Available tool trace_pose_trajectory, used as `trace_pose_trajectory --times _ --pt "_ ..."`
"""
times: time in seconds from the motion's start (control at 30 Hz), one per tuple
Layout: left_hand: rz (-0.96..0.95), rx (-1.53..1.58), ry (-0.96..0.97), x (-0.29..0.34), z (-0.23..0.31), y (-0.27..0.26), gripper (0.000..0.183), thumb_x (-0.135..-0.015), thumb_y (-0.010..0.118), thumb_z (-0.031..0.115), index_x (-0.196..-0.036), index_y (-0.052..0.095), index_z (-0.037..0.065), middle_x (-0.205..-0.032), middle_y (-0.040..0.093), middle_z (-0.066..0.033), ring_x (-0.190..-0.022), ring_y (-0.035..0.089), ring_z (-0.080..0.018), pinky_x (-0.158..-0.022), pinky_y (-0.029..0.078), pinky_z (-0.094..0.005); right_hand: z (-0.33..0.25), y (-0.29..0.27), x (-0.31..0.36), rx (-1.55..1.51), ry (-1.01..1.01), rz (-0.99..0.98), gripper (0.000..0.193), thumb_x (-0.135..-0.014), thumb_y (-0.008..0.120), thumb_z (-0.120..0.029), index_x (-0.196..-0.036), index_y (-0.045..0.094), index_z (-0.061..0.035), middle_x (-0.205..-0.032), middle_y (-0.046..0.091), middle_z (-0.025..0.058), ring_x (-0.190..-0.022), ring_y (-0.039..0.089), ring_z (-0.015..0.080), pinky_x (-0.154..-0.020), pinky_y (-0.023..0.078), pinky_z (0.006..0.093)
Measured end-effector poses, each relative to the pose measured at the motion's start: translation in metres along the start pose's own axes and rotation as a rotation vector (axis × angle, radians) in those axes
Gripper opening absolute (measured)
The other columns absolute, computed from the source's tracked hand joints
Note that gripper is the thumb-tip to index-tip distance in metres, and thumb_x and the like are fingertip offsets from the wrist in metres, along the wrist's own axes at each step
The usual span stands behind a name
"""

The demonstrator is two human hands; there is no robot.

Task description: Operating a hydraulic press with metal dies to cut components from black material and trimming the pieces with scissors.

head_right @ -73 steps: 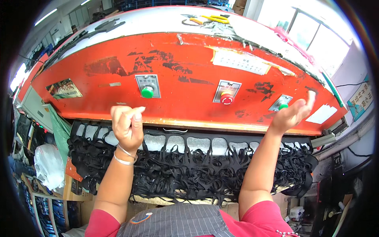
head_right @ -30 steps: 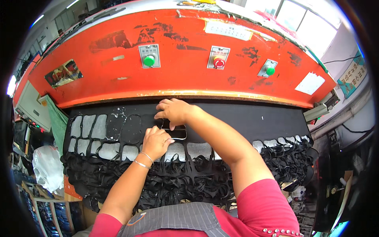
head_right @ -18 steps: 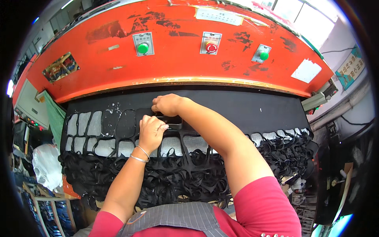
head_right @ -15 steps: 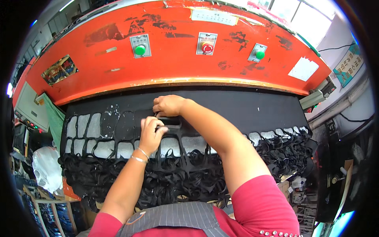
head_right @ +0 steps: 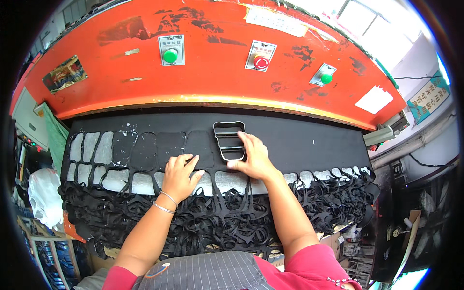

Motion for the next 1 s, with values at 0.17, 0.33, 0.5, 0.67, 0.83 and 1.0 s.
trace_pose_trajectory --times 0.17,0.33,0.5,0.67,0.83,1.0 --pt "0.026 -0.029 0.011 -0.004 0.005 0.002 0.045 -0.08 0.068 0.032 -0.118 0.064 0.008 -0.116 0.056 -0.0089 -0.101 0.05 -0.0279 -0.089 0.042 -0.0403 0.009 0.016 0.011 0.095 -0.005 0.074 0.076 -0.06 0.079 -0.056 -0.113 0.058 -0.0061 -0.136 0.047 0.026 -0.136 0.035 0.0349 -0.111 0.024 0.0495" --pt "0.01 -0.015 -0.012 -0.003 0.005 0.004 0.045 -0.078 0.069 0.029 -0.117 0.064 0.009 -0.116 0.056 -0.0086 -0.101 0.05 -0.0276 -0.089 0.042 -0.0402 0.004 0.018 0.015 0.122 -0.077 0.118 0.072 -0.056 0.08 -0.058 -0.104 0.062 -0.0074 -0.129 0.054 0.0251 -0.131 0.043 0.0344 -0.109 0.026 0.0512" --pt "0.008 -0.021 -0.011 -0.006 0.008 0.002 0.045 -0.078 0.069 0.03 -0.117 0.064 0.009 -0.116 0.057 -0.0091 -0.103 0.05 -0.0278 -0.089 0.042 -0.0403 0.001 0.019 0.016 0.166 -0.098 0.143 0.068 -0.06 0.079 -0.057 -0.103 0.062 -0.006 -0.126 0.055 0.0255 -0.13 0.044 0.0349 -0.108 0.026 0.0514" --pt "0.009 -0.025 0.003 -0.001 0.016 -0.001 0.043 -0.078 0.069 0.029 -0.117 0.065 0.009 -0.12 0.056 -0.0097 -0.108 0.049 -0.0288 -0.092 0.042 -0.0406 -0.007 0.012 0.028 0.319 -0.094 0.164 0.075 -0.066 0.073 -0.06 -0.112 0.059 -0.0032 -0.124 0.056 0.0256 -0.128 0.045 0.0359 -0.106 0.031 0.0496" --pt "0.263 0.294 0.065 -0.003 0.055 -0.073 0.015 -0.082 0.069 0.015 -0.091 0.07 0.003 -0.082 0.065 -0.0089 -0.078 0.058 -0.0281 -0.075 0.047 -0.0356 -0.026 -0.111 0.066 -0.241 -0.244 0.881 0.047 -0.076 0.075 -0.03 -0.111 0.062 -0.0018 -0.113 0.062 0.0128 -0.109 0.056 0.0275 -0.094 0.044 0.0392" --pt "0.87 -0.044 0.463 -0.016 0.118 -0.175 0.009 -0.083 0.061 0.004 -0.075 0.061 0.004 -0.069 0.051 -0.0085 -0.067 0.048 -0.0243 -0.062 0.04 -0.034 -0.012 -0.257 0.063 0.068 -0.272 1.594 0.052 -0.1 0.041 -0.041 -0.124 0.05 0.004 -0.134 0.045 0.023 -0.13 0.038 0.034 -0.109 0.026 0.045"
Point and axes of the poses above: each hand's wrist, its own x-axis away from the middle knuckle, its own y-axis out of the palm, z = x × y, the point moved 2 cm from there along -x, towards the middle knuckle
